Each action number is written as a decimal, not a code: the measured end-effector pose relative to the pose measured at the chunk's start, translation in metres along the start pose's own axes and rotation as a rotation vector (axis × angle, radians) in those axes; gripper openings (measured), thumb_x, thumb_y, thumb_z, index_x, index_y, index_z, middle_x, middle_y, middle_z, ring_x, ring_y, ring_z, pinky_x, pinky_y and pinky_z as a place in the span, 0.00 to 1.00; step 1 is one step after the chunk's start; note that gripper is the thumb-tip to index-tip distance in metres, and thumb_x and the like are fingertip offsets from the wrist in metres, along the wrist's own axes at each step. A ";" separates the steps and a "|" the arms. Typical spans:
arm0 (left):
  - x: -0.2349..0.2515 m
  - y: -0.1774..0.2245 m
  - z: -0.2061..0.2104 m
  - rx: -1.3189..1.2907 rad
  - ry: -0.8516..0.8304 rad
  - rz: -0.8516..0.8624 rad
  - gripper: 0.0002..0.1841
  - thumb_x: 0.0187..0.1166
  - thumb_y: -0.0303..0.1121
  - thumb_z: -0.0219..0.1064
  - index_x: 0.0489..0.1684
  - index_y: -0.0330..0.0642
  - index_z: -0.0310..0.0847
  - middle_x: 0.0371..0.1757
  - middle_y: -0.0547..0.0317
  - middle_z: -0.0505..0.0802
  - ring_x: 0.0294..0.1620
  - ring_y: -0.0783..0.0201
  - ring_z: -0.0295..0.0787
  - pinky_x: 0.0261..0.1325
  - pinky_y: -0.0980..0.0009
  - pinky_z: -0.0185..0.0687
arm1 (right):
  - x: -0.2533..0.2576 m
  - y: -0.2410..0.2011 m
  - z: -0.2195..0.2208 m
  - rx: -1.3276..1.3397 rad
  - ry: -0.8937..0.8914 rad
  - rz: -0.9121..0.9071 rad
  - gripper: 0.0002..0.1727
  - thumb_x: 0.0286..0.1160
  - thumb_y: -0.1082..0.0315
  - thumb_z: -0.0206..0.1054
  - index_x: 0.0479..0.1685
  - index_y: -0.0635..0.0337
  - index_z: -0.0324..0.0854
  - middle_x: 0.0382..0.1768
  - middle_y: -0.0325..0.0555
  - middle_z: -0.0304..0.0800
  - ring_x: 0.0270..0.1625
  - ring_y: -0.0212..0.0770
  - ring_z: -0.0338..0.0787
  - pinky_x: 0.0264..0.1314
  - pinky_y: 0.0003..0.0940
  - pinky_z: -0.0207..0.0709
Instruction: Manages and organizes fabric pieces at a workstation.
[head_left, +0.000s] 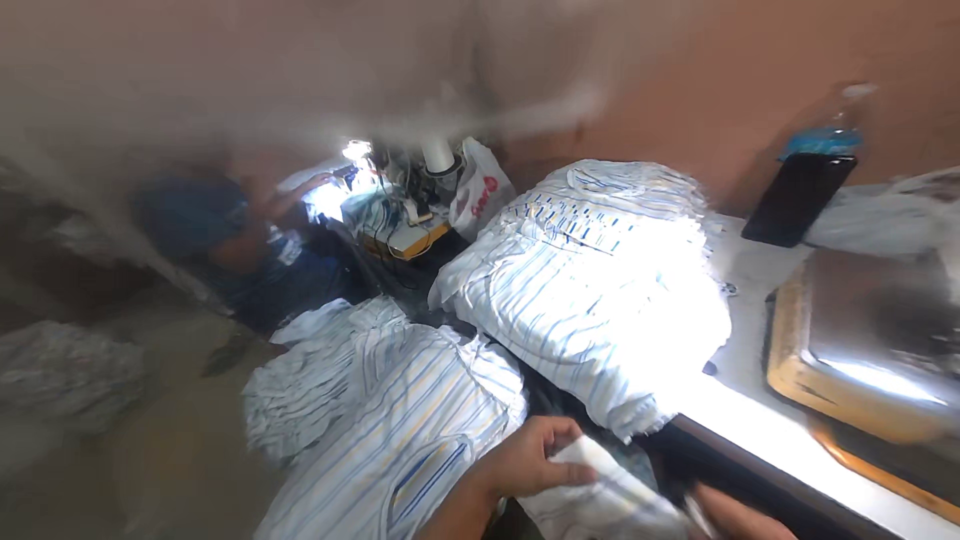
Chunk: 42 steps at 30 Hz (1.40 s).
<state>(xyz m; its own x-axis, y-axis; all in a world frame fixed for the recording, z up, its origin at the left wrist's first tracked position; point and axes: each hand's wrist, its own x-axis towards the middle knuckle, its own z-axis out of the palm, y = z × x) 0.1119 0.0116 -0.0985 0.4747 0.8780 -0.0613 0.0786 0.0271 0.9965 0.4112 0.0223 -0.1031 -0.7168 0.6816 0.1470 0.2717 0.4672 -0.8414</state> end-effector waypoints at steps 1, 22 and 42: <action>0.001 0.001 0.001 0.022 0.033 -0.008 0.12 0.77 0.26 0.68 0.53 0.36 0.73 0.35 0.69 0.89 0.35 0.81 0.86 0.43 0.79 0.82 | 0.001 0.001 0.000 0.006 0.001 0.011 0.16 0.85 0.69 0.61 0.42 0.80 0.79 0.32 0.63 0.83 0.33 0.45 0.84 0.39 0.38 0.79; 0.031 0.035 0.031 -0.005 0.276 0.386 0.15 0.79 0.22 0.62 0.55 0.51 0.65 0.45 0.83 0.93 0.43 0.84 0.90 0.46 0.85 0.86 | -0.010 -0.034 -0.035 -0.200 0.468 -0.127 0.11 0.74 0.62 0.70 0.35 0.62 0.89 0.33 0.41 0.89 0.39 0.18 0.83 0.44 0.08 0.72; 0.038 0.036 0.048 -0.019 0.441 0.327 0.29 0.63 0.13 0.70 0.60 0.42 0.61 0.42 0.72 0.97 0.38 0.77 0.95 0.40 0.79 0.90 | -0.008 -0.029 -0.027 -0.232 0.517 -0.193 0.12 0.79 0.61 0.68 0.36 0.62 0.88 0.31 0.42 0.87 0.37 0.19 0.83 0.42 0.08 0.73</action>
<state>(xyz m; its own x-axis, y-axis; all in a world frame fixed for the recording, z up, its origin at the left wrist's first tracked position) 0.1745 0.0230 -0.0675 0.0590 0.9591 0.2769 -0.0287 -0.2757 0.9608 0.4265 0.0184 -0.0665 -0.3774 0.7307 0.5690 0.3423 0.6809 -0.6474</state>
